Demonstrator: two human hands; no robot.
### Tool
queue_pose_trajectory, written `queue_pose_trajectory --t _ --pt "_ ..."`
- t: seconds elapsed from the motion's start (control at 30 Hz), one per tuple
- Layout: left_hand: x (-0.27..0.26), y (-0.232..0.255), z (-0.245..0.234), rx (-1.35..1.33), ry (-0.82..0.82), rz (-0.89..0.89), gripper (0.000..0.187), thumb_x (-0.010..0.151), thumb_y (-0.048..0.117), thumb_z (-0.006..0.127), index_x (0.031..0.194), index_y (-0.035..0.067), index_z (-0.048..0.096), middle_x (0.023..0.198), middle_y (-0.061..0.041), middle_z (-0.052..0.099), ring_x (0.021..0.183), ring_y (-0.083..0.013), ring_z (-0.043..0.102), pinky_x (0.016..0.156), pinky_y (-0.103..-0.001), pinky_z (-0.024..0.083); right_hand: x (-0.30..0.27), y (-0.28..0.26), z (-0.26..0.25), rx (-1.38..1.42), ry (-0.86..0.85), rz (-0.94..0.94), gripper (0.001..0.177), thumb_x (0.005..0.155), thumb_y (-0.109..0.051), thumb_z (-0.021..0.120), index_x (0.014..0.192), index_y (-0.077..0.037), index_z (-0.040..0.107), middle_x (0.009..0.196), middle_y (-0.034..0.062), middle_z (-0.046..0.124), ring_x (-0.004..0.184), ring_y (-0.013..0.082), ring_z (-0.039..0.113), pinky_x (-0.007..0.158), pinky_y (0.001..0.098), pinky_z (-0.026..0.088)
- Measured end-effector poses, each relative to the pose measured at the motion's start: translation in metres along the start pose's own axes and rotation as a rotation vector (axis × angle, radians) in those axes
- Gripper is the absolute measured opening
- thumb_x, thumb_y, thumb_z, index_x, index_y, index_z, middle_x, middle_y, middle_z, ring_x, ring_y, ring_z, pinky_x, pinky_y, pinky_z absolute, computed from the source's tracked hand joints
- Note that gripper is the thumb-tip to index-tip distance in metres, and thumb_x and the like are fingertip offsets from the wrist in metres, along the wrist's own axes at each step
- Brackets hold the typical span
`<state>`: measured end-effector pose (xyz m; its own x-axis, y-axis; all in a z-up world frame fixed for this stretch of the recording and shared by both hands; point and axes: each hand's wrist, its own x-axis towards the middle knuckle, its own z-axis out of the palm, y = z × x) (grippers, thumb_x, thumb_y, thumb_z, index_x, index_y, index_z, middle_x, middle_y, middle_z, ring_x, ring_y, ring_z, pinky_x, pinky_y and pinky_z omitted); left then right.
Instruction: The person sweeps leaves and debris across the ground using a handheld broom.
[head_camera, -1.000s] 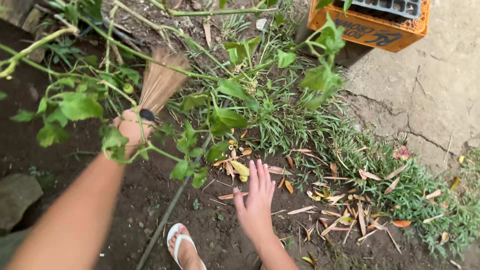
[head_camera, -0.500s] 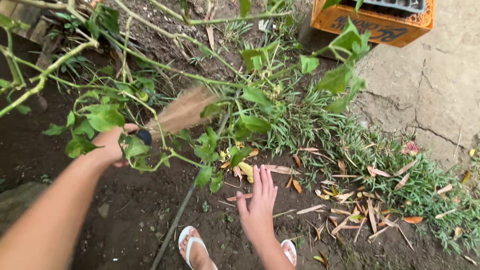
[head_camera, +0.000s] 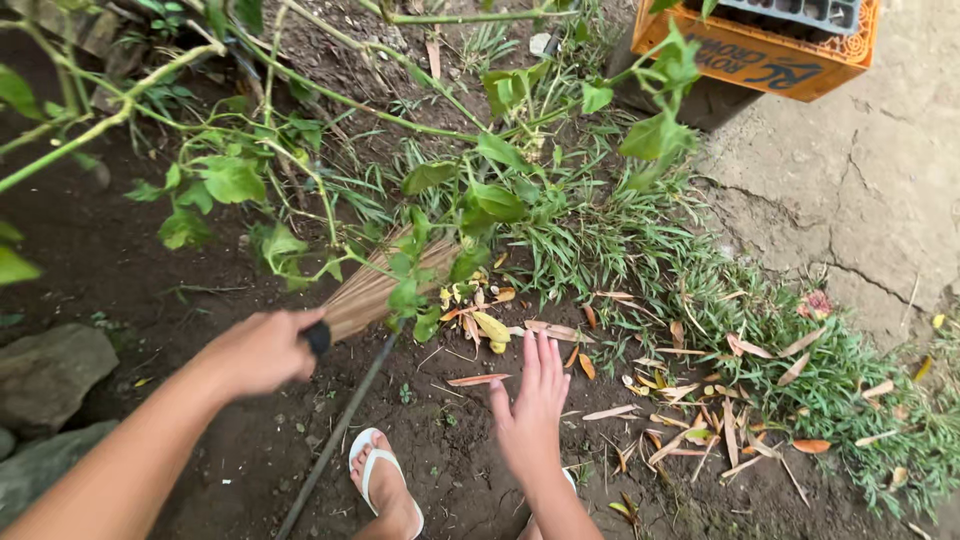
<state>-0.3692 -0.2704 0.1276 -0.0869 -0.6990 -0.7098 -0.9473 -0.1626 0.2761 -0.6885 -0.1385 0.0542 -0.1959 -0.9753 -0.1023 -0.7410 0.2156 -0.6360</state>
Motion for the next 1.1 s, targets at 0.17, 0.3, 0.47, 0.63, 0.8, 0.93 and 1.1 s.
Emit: queue_pose_trajectory --t 0.17,0.3,0.47,0.63,0.8,0.93,1.1 --pt "-0.086 0.057 0.024 0.044 -0.077 -0.071 0.076 0.071 0.027 0.070 0.145 0.038 0.052 0.096 -0.018 0.077 0.087 -0.0333 0.078 0.086 -0.043 0.061 -0.009 0.013 -0.015 0.004 -0.006 -0.003 0.080 0.089 -0.026 0.065 0.158 -0.009 0.027 0.165 0.0150 0.026 0.155 0.0346 0.017 0.120 0.0604 0.012" --pt "-0.068 0.100 0.081 -0.049 -0.002 -0.057 0.070 0.077 0.026 0.068 0.145 0.032 0.053 0.106 -0.019 0.074 0.099 -0.0383 0.073 0.093 -0.050 0.057 -0.015 0.025 -0.034 -0.014 -0.023 -0.045 0.080 0.088 -0.025 0.066 0.157 -0.009 0.029 0.165 0.0154 0.026 0.154 0.0351 0.017 0.120 0.0601 0.013" --pt "0.035 0.136 0.156 -0.085 0.226 -0.077 0.045 0.088 0.020 0.057 0.132 0.010 0.061 0.104 -0.026 0.073 0.102 -0.0425 0.071 0.092 -0.053 0.056 -0.019 0.047 -0.061 -0.041 -0.058 -0.076 0.080 0.087 -0.025 0.066 0.156 -0.009 0.029 0.165 0.0155 0.026 0.154 0.0357 0.018 0.119 0.0603 0.012" --pt "0.112 0.159 0.192 -0.098 0.227 -0.040 0.035 0.088 0.020 0.058 0.118 0.006 0.071 0.109 -0.026 0.072 0.105 -0.0416 0.071 0.094 -0.052 0.057 -0.024 0.072 -0.080 -0.088 -0.091 -0.097 0.080 0.088 -0.024 0.066 0.157 -0.009 0.029 0.164 0.0156 0.027 0.154 0.0367 0.018 0.119 0.0606 0.012" --pt "0.024 0.155 0.166 -0.086 0.058 0.062 0.051 0.079 0.015 0.060 0.130 0.020 0.064 0.105 -0.024 0.073 0.101 -0.0414 0.071 0.091 -0.053 0.055 -0.023 0.088 -0.085 -0.047 -0.092 -0.109 0.078 0.090 -0.027 0.065 0.157 -0.008 0.029 0.165 0.0156 0.026 0.154 0.0359 0.018 0.120 0.0593 0.012" --pt "-0.024 0.149 0.141 -0.188 0.024 -0.055 0.068 0.069 0.020 0.070 0.135 0.023 0.058 0.104 -0.023 0.074 0.100 -0.0396 0.073 0.093 -0.049 0.056 -0.028 0.092 -0.091 -0.057 -0.159 -0.075 0.079 0.090 -0.026 0.064 0.157 -0.008 0.027 0.165 0.0158 0.023 0.155 0.0361 0.014 0.119 0.0596 0.009" --pt "0.059 0.163 0.175 -0.232 0.268 -0.165 0.039 0.083 0.023 0.060 0.119 0.011 0.069 0.107 -0.024 0.072 0.103 -0.0428 0.070 0.092 -0.054 0.054 -0.028 0.095 -0.095 -0.064 -0.147 -0.118 0.079 0.089 -0.026 0.065 0.157 -0.008 0.028 0.165 0.0158 0.025 0.154 0.0356 0.016 0.120 0.0585 0.010"
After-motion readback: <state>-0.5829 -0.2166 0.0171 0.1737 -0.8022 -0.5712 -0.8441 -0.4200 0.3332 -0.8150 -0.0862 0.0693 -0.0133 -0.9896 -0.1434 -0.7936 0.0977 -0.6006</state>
